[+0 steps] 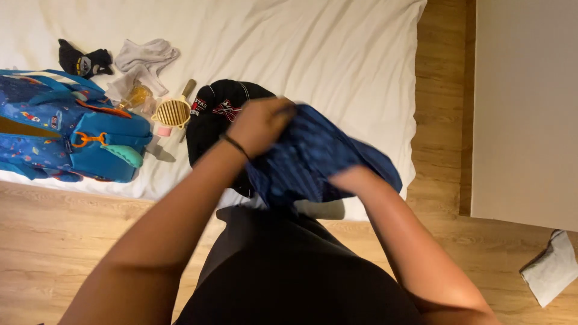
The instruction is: The recorder is shown packing clothes, socks, and personal items into several bags on a bed and kemudian organizing various shoes onto a storage shelf.
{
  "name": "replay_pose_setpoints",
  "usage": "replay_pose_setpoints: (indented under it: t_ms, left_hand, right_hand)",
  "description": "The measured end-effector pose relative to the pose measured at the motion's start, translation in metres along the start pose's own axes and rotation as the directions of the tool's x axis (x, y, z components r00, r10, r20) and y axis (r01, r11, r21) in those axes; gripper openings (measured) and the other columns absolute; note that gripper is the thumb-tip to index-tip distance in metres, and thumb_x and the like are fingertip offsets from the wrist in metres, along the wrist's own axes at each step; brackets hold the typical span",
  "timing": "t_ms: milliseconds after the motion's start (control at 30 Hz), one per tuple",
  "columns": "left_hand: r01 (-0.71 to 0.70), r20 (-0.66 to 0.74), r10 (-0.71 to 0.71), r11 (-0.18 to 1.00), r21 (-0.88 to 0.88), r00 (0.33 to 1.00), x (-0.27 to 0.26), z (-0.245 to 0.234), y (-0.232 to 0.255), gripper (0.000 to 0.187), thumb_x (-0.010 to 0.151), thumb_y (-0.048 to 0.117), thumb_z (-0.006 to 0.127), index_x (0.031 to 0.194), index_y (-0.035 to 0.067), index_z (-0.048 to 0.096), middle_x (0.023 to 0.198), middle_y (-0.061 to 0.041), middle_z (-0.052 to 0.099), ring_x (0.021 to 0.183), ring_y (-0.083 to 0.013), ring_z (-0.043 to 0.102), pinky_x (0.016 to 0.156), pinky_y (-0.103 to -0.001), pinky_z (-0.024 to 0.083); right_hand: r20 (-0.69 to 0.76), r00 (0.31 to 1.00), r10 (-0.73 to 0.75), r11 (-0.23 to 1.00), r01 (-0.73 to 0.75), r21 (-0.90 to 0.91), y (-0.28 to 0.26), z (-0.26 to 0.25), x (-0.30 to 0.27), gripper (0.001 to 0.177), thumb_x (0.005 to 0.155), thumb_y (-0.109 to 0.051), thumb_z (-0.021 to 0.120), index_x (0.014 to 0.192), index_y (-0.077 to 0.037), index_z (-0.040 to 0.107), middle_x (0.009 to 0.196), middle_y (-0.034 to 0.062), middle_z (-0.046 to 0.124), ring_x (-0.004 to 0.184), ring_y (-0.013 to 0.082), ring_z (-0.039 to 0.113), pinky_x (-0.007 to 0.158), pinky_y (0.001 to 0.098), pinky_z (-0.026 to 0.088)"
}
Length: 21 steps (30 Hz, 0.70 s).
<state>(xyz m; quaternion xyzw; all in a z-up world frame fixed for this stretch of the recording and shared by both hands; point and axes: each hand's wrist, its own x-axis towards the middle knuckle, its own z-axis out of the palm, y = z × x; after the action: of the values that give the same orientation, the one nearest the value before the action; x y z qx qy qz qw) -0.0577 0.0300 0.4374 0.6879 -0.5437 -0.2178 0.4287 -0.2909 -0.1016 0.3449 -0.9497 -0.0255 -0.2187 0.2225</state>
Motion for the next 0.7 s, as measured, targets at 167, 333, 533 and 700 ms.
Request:
replay_pose_setpoints:
  t_ms: [167,333,533,700]
  left_hand:
    - [0.048,0.121,-0.061,0.993,0.106,0.991,-0.005,-0.014,-0.047,0.029,0.101,0.030,0.061,0.099,0.002,0.070,0.088,-0.021,0.070,0.083,-0.0397,0.068,0.074,-0.045,0.053]
    - [-0.285,0.158,0.272,0.956,0.068,0.949,-0.018,-0.010,-0.028,0.050,0.072,0.039,0.083,0.099,0.000,0.067,0.088,-0.023,0.068,0.083,-0.0434,0.065,0.069,-0.047,0.052]
    - [0.076,-0.269,0.134,0.758,0.648,0.954,-0.012,0.006,-0.074,0.018,0.073,0.003,0.072,0.088,0.008,0.065,0.099,-0.019,0.066,0.094,-0.0409,0.063,0.075,-0.047,0.052]
    - [0.257,0.019,-0.260,0.937,-0.238,0.965,0.002,0.010,-0.063,0.015,0.077,0.015,0.072,0.090,0.007,0.074,0.088,-0.016,0.076,0.085,-0.0365,0.073,0.077,-0.044,0.057]
  right_hand:
    - [-0.005,0.664,0.747,0.533,-0.595,0.601,-0.027,-0.087,-0.026,0.020,0.103,-0.002,0.059,0.121,0.000,0.069,0.097,0.0039,0.065,0.088,0.0132,0.060,0.079,0.0268,0.051]
    - [-0.418,0.592,0.689,0.722,-0.511,0.467,-0.081,-0.166,0.015,0.024,0.103,0.001,0.058,0.124,-0.002,0.069,0.114,0.0040,0.073,0.103,0.0083,0.068,0.094,0.0228,0.053]
    - [-0.667,0.468,0.580,0.682,-0.727,0.083,-0.067,-0.193,-0.020,0.013,0.105,0.003,0.072,0.117,0.000,0.070,0.101,0.0123,0.071,0.094,0.0159,0.067,0.085,0.0265,0.053]
    - [-0.454,0.645,0.614,0.537,-0.764,-0.358,-0.008,-0.132,-0.080,0.003,0.102,0.003,0.068,0.105,0.001,0.067,0.101,0.0167,0.068,0.092,0.0278,0.063,0.077,0.0394,0.052]
